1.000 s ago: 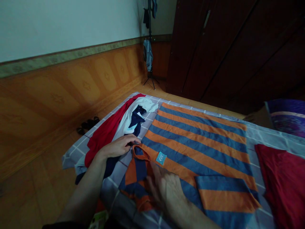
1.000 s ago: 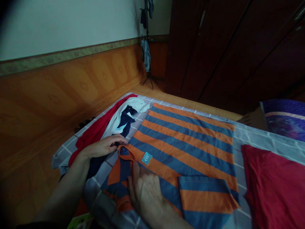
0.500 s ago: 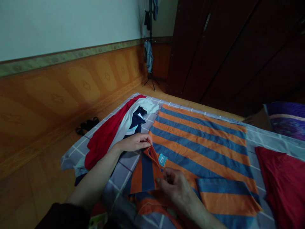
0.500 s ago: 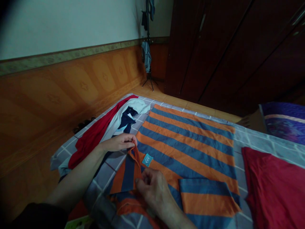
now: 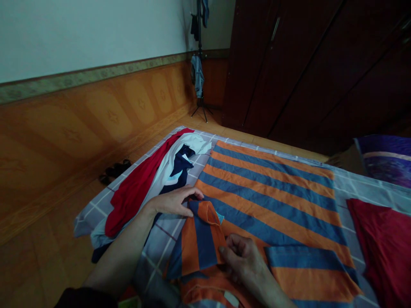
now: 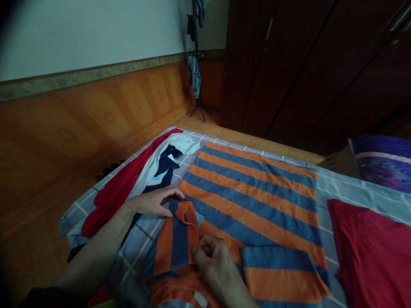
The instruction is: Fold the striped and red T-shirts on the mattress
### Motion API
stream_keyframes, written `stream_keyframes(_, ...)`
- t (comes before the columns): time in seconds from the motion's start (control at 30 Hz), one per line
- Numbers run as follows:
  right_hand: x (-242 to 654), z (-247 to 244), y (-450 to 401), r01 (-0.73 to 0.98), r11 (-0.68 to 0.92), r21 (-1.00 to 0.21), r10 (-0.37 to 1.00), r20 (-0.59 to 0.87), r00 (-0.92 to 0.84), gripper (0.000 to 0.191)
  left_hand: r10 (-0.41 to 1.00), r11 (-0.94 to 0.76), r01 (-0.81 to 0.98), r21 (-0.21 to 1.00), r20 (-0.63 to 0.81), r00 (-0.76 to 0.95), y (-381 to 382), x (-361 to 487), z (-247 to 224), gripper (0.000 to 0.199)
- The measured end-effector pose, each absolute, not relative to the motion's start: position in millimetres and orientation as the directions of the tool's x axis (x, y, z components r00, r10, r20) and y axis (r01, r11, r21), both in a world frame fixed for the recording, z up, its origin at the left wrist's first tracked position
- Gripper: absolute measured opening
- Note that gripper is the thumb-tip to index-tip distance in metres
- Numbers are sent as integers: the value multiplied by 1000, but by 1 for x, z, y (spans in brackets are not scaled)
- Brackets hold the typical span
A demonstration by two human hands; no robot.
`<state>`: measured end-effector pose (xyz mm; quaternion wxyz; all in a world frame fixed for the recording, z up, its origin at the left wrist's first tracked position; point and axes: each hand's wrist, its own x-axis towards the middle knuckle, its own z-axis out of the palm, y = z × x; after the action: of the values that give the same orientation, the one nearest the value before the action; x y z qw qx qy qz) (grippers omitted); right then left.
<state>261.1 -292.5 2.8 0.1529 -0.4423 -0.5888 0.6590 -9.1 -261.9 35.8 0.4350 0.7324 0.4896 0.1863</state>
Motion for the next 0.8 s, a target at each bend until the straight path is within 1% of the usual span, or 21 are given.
stream_keyframes(0.07, 262, 5, -292, 335, -270, -903, 711, -421, -563, 26, 899, -148, 601, 786, -146, 413, -261, -7, 37, 41)
stream_keyframes(0.17, 262, 6, -293, 352, -239, -905, 717, -409, -564, 25, 919, -140, 643, 753, -144, 368, -260, -5, 36, 26)
stream_keyframes(0.27, 263, 3, -294, 360, -215, -908, 722, -396, -568, 25, 930, -137, 668, 731, -137, 341, -260, -5, 34, 17)
stream_keyframes(0.33, 263, 1, -294, 373, -212, -904, 717, -403, -570, 25, 939, -161, 674, 721, -99, 330, -260, -4, 31, 10)
stream_keyframes(0.4, 263, 0, -294, 389, -197, -900, 722, -402, -564, 25, 952, -149, 656, 740, -73, 299, -259, -3, 27, 5)
stream_keyframes(0.47, 262, 0, -295, 400, -174, -900, 741, -387, -549, 24, 962, -82, 594, 800, -92, 257, -259, 0, 22, 8)
stream_keyframes(0.53, 262, 2, -297, 414, -157, -897, 759, -378, -531, 25, 964, -13, 496, 868, -120, 236, -259, 3, 18, 11)
stream_keyframes(0.6, 261, 3, -298, 427, -153, -891, 764, -381, -521, 27, 970, 16, 398, 917, -111, 218, -259, 5, 14, 12)
stream_keyframes(0.73, 260, 0, -299, 444, -127, -887, 760, -374, -531, 28, 963, 45, 247, 968, -107, 246, -259, 8, 13, 16)
stream_keyframes(0.8, 260, -4, -299, 446, -107, -889, 766, -359, -534, 29, 957, 41, 257, 966, -111, 267, -259, 8, 13, 15)
